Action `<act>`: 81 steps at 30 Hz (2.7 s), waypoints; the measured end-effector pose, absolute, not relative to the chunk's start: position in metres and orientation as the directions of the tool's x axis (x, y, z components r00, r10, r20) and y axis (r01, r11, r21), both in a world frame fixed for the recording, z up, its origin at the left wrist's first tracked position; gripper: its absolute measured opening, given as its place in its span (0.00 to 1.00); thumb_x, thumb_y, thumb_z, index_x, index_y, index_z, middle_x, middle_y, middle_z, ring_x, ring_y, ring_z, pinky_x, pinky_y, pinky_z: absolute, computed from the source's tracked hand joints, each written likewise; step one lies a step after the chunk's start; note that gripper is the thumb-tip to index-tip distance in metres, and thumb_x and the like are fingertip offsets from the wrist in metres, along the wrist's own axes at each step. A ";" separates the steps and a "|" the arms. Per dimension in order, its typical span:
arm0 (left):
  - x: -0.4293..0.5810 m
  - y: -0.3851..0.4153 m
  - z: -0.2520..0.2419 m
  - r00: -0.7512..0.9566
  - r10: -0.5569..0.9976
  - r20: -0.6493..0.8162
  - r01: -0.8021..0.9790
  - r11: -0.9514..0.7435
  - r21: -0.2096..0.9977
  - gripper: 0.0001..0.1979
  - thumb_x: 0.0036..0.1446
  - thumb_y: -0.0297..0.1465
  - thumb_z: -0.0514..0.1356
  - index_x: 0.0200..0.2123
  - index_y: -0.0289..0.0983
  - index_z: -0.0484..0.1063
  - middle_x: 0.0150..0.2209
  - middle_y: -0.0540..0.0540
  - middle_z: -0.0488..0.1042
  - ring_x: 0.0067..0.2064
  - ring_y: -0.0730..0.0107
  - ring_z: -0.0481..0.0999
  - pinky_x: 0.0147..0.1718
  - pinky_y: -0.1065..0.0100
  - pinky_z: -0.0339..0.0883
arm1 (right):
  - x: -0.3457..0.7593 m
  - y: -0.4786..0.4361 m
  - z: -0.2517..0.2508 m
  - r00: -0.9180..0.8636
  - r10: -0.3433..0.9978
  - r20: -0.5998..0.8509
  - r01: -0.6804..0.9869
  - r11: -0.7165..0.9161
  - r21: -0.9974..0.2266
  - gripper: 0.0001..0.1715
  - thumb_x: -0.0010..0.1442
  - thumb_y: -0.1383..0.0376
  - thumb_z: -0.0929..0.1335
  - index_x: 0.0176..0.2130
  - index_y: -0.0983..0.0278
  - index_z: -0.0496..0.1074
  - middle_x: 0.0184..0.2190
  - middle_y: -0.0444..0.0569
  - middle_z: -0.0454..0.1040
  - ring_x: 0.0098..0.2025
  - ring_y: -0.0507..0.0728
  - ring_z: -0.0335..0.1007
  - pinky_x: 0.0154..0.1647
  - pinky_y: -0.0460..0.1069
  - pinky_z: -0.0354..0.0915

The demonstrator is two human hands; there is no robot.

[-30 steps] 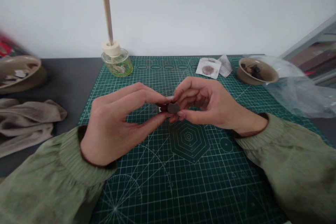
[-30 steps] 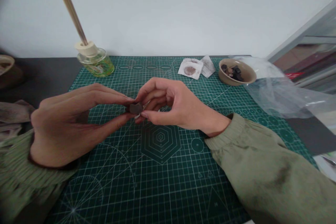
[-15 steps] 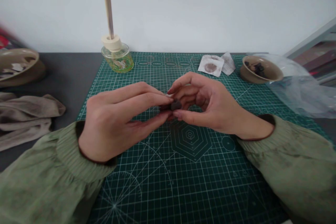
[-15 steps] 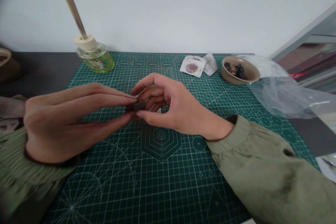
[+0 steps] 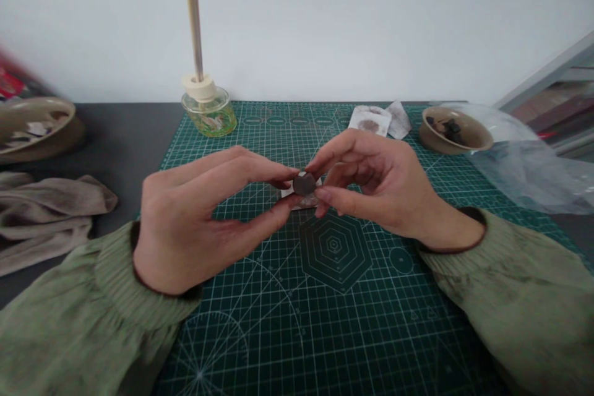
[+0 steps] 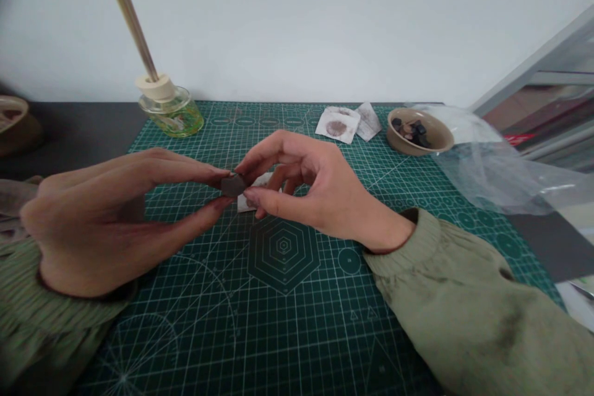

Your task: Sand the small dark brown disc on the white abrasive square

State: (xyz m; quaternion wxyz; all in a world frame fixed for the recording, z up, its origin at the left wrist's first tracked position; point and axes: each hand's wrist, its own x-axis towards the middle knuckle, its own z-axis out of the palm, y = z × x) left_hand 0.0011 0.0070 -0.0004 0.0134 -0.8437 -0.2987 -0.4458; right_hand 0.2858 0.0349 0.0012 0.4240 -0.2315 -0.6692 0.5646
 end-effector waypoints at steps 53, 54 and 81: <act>0.000 0.002 0.005 0.426 0.526 0.736 0.515 -0.810 0.281 0.09 0.84 0.32 0.75 0.59 0.54 0.92 0.51 0.55 0.97 0.42 0.60 0.99 0.47 0.61 1.00 | 0.284 0.035 0.006 -0.544 0.792 0.278 -0.150 0.234 -0.961 0.22 0.63 0.62 0.93 0.49 0.61 0.89 0.42 0.46 0.94 0.33 0.54 0.91 0.31 0.46 0.85; 0.000 0.002 0.004 0.430 0.523 0.736 0.509 -0.814 0.280 0.09 0.84 0.31 0.74 0.59 0.53 0.91 0.52 0.55 0.97 0.43 0.60 0.99 0.47 0.62 1.00 | 0.283 0.035 0.006 -0.543 0.789 0.287 -0.157 0.240 -0.958 0.22 0.63 0.62 0.93 0.49 0.61 0.89 0.42 0.46 0.94 0.33 0.54 0.91 0.31 0.46 0.85; 0.000 0.002 0.006 0.443 0.536 0.719 0.504 -0.812 0.294 0.08 0.86 0.32 0.72 0.59 0.52 0.90 0.51 0.54 0.97 0.43 0.62 0.99 0.48 0.65 0.99 | 0.286 0.035 0.003 -0.544 0.762 0.351 -0.223 0.272 -0.936 0.22 0.64 0.73 0.92 0.52 0.60 0.92 0.49 0.46 0.96 0.33 0.53 0.94 0.32 0.44 0.87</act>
